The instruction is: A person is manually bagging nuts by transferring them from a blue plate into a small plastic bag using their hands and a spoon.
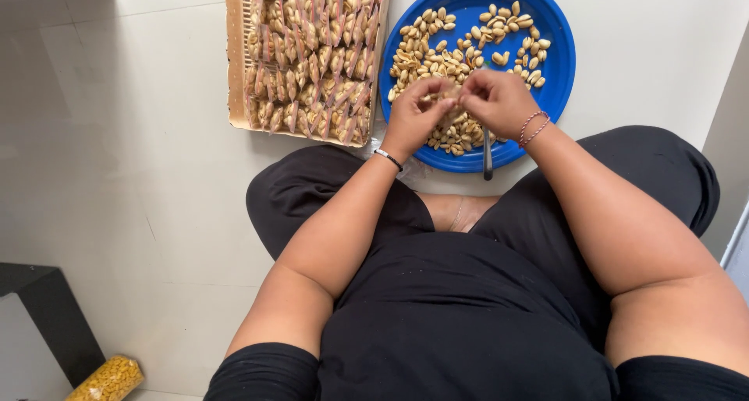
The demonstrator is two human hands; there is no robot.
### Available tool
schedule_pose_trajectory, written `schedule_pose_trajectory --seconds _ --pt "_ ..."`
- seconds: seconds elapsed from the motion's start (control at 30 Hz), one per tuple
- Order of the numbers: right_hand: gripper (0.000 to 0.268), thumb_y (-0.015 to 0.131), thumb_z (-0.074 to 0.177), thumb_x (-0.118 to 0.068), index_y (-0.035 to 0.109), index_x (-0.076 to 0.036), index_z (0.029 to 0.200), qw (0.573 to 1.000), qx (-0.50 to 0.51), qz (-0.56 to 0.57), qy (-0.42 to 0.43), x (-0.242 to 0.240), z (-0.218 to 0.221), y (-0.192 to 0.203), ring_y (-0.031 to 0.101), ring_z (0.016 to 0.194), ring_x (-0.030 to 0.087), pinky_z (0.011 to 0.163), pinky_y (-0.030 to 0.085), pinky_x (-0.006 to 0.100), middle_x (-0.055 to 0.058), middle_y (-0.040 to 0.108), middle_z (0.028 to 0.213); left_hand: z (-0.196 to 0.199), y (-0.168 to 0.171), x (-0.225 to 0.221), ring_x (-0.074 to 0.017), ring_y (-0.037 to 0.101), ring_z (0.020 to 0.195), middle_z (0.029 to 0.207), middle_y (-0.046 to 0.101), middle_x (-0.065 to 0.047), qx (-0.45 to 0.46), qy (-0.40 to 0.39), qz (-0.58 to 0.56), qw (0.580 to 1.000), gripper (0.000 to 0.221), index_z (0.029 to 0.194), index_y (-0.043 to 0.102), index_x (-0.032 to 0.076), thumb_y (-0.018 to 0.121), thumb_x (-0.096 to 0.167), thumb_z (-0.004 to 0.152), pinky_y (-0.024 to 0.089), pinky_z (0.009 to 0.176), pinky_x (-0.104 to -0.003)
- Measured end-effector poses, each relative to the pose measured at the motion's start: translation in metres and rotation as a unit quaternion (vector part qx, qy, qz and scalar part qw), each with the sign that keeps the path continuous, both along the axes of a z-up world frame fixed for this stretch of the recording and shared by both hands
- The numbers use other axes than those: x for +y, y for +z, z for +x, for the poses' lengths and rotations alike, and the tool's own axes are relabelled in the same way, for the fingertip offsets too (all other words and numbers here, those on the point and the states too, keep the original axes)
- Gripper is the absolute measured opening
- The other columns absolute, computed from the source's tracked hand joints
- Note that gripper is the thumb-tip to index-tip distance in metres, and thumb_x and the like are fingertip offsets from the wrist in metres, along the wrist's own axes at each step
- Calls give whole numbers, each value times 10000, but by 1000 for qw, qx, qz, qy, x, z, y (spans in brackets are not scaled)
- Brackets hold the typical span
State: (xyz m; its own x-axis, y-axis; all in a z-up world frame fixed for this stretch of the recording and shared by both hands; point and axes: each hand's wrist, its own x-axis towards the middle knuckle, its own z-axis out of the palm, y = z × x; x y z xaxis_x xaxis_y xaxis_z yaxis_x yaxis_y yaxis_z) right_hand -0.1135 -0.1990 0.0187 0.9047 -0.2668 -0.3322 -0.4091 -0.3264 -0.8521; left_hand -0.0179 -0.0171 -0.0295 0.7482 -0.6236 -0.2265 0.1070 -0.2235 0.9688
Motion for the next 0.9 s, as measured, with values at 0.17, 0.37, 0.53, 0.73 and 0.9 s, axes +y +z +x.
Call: schedule_pose_trajectory --seconds 0.17,0.37,0.53,0.73,0.9 --pt "39 760 886 -176 726 -166 902 993 32 83 -72 7 8 18 654 651 56 659 497 186 -38 675 679 -2 8 3 -305 645 1255 1324 654 -106 18 -56 -38 998 654 1417 591 207 893 110 845 517 1061 -486" --pt "42 731 988 -68 771 -59 979 995 -93 -19 -5 10 8 29 626 719 195 636 480 285 104 714 809 -1 11 1 -208 708 1136 1296 706 -125 147 -68 -110 981 542 1389 603 123 714 -51 888 614 945 -322" --pt "280 783 927 -199 655 -65 1136 998 39 6 40 -8 11 28 716 891 197 728 586 301 87 722 1003 10 2 6 -192 683 1139 1277 687 -152 199 -21 -141 970 358 1252 621 22 729 -18 913 589 975 -298" --pt "130 768 957 -158 717 -50 1011 993 94 45 62 3 11 15 668 620 109 555 493 225 53 743 787 13 16 6 -139 721 958 1157 751 -120 180 8 -134 975 408 1301 647 17 759 28 909 601 853 -248" --pt "177 803 914 -196 679 -70 904 990 104 80 49 -1 7 12 580 595 93 548 433 218 25 674 728 12 -4 7 -164 740 902 1037 739 -105 218 -2 -143 965 255 1139 665 -26 720 -68 893 643 808 -270"
